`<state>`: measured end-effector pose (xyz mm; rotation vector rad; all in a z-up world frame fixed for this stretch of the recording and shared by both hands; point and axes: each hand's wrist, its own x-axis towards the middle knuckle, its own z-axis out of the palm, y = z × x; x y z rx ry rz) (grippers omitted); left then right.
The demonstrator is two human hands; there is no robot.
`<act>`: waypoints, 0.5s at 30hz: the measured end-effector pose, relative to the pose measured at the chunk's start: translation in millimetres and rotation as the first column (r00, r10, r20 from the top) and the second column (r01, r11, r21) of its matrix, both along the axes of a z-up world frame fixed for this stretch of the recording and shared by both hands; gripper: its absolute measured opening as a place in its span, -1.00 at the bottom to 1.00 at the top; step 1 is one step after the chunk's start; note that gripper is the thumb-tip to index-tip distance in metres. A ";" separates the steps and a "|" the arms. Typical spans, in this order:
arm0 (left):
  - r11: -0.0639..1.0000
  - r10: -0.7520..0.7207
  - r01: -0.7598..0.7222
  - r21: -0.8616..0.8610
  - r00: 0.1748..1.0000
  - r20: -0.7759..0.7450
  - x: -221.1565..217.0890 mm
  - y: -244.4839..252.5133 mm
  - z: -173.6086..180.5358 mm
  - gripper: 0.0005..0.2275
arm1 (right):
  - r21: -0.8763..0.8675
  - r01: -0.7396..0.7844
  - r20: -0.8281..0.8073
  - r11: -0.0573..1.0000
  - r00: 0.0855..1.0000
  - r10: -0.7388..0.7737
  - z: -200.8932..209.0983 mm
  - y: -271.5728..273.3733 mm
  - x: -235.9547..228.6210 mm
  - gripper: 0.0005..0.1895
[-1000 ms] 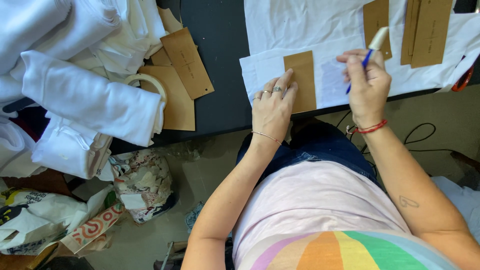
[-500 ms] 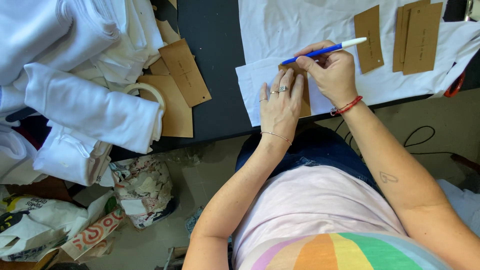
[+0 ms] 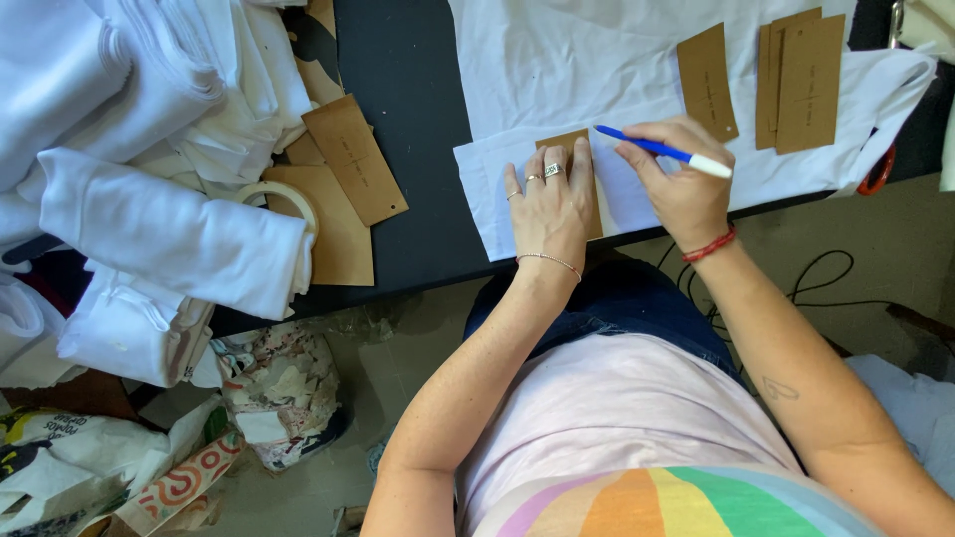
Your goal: The person handles a stack of brown cardboard tags, then places them on a white fabric sheet. They use a blue pen to mark the fabric and subsequently use a green electric rotary cutter to cut the fabric into strips.
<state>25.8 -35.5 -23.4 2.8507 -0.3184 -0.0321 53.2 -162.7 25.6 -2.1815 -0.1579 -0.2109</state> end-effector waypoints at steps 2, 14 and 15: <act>1.000 -0.004 0.003 0.015 1.000 0.011 1.6 1.2 2.3 -0.63 | -0.027 0.001 0.027 1.000 1.000 0.000 0.8 5.7 -3.0 -0.91; 0.996 -0.046 0.055 0.068 0.991 -0.125 1.6 2.1 3.8 -0.52 | -0.067 -0.138 -0.093 0.988 0.987 0.132 39.8 1.6 -82.3 -0.92; 0.995 -0.055 0.066 0.068 0.987 -0.151 -1.6 0.7 5.7 -0.51 | 0.001 -0.136 -0.152 0.991 0.979 0.135 47.2 -2.8 -92.1 -0.91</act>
